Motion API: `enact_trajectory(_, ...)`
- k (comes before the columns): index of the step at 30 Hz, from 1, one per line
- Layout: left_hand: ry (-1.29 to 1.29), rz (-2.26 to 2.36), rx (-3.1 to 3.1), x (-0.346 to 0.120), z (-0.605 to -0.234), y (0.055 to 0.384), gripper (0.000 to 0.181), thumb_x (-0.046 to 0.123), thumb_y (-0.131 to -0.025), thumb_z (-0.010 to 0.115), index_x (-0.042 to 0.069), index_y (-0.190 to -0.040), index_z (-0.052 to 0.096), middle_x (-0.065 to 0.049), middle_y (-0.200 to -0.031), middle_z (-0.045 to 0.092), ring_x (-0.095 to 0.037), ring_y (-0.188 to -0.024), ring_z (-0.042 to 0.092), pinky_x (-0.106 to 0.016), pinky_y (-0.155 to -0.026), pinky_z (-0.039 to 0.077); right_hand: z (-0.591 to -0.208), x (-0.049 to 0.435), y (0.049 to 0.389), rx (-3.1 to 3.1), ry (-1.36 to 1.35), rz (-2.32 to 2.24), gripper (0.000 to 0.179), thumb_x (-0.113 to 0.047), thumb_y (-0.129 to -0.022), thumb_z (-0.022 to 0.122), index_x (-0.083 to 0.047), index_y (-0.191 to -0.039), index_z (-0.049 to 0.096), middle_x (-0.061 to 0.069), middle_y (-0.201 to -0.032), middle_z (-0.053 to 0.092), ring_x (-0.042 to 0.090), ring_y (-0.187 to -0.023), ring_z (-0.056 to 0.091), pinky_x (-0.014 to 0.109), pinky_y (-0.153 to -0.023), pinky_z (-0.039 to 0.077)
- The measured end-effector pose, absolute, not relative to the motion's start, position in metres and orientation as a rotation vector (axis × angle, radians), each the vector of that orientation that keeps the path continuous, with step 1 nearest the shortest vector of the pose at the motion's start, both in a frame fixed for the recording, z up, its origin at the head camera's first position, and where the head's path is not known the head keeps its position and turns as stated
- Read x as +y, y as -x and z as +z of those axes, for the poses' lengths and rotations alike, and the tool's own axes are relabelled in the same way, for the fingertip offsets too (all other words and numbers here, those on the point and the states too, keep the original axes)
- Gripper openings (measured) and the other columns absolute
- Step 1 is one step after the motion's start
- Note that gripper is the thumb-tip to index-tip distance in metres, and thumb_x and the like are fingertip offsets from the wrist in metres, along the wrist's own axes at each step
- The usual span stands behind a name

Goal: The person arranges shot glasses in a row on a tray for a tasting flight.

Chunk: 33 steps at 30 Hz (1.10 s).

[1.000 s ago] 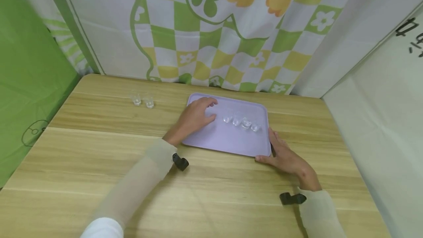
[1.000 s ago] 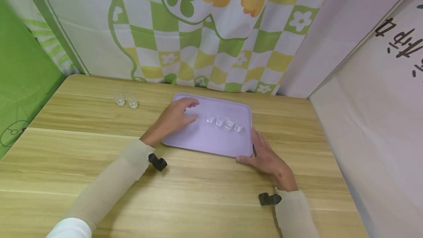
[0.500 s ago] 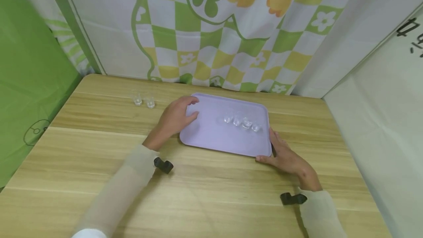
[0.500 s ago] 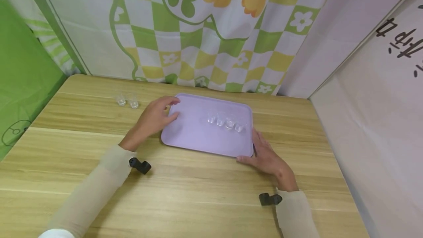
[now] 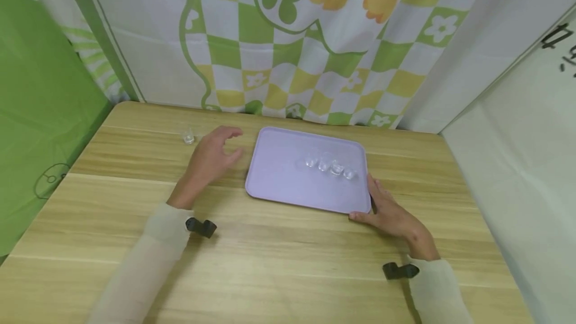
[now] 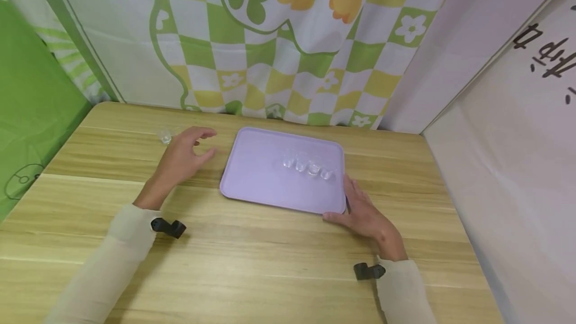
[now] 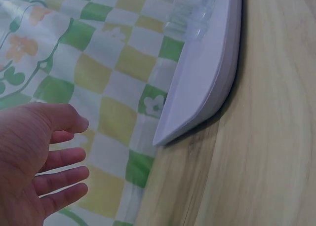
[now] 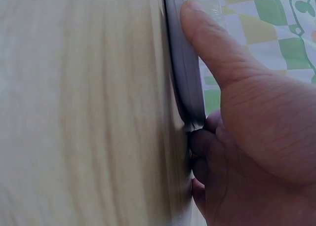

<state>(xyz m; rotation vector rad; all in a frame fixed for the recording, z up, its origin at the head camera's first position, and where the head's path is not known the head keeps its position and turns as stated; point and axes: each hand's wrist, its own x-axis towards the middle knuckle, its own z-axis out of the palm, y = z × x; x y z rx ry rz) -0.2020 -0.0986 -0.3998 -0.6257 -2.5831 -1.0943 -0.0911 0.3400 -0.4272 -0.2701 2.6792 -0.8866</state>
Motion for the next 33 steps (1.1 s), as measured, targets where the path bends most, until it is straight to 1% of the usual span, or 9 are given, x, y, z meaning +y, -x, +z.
enact_trajectory(4,0.588,-1.092,-2.579,-0.109,-0.399,0.201,0.039,0.012,-0.090,0.075,0.001,-0.127,0.067,-0.018,-0.127,0.067,-0.036,-0.118,0.061,-0.051,-0.103,0.048,-0.426,0.341,0.091,2.688,0.275,-0.883,0.118,-0.050,-0.093,0.074,-0.008,-0.164,-0.010,0.019,-0.170,-0.005,0.046,-0.153,-0.007,0.072,-0.117,0.006)
enact_trajectory(10,0.545,-1.061,-2.572,-0.127,-0.401,0.203,0.038,0.010,-0.090,0.077,0.000,-0.126,0.067,-0.020,-0.127,0.066,-0.038,-0.120,0.060,-0.052,-0.106,0.045,-0.427,0.342,0.092,2.686,0.300,-0.898,0.117,-0.047,-0.093,0.075,-0.008,-0.164,-0.010,0.018,-0.170,-0.005,0.046,-0.152,-0.009,0.073,-0.116,0.005)
enact_trajectory(16,0.463,-1.036,-2.561,-0.145,-0.398,0.201,0.035,0.009,-0.091,0.075,-0.001,-0.124,0.068,-0.021,-0.125,0.066,-0.040,-0.119,0.059,-0.055,-0.103,0.046,-0.429,0.342,0.092,2.681,0.302,-0.908,0.117,-0.047,-0.093,0.075,-0.009,-0.164,-0.011,0.018,-0.170,-0.004,0.046,-0.152,-0.009,0.073,-0.116,0.004)
enact_trajectory(21,0.397,-1.049,-2.557,-0.159,-0.395,0.201,0.035,0.008,-0.092,0.074,-0.001,-0.125,0.067,-0.023,-0.128,0.062,-0.043,-0.122,0.056,-0.059,-0.103,0.044,-0.430,0.342,0.093,2.678,0.311,-0.908,0.117,-0.047,-0.093,0.075,-0.010,-0.164,-0.010,0.019,-0.170,-0.004,0.046,-0.152,-0.009,0.073,-0.116,0.004)
enact_trajectory(28,0.242,-1.082,-2.611,-0.176,-0.403,0.208,0.044,0.009,-0.092,0.073,-0.001,-0.134,0.061,-0.027,-0.141,0.049,-0.049,-0.130,0.047,-0.064,-0.107,0.039,-0.426,0.341,0.091,2.675,0.305,-0.900,0.116,-0.047,-0.093,0.075,-0.007,-0.164,-0.009,0.022,-0.169,-0.004,0.048,-0.152,-0.008,0.073,-0.116,0.004)
enact_trajectory(33,0.201,-1.117,-2.624,-0.183,-0.408,0.211,0.049,0.009,-0.094,0.071,0.000,-0.140,0.058,-0.028,-0.145,0.047,-0.051,-0.131,0.045,-0.065,-0.108,0.038,-0.427,0.342,0.091,2.678,0.300,-0.886,0.116,-0.048,-0.094,0.074,-0.006,-0.163,-0.009,0.022,-0.170,-0.004,0.047,-0.152,-0.008,0.072,-0.117,0.004)
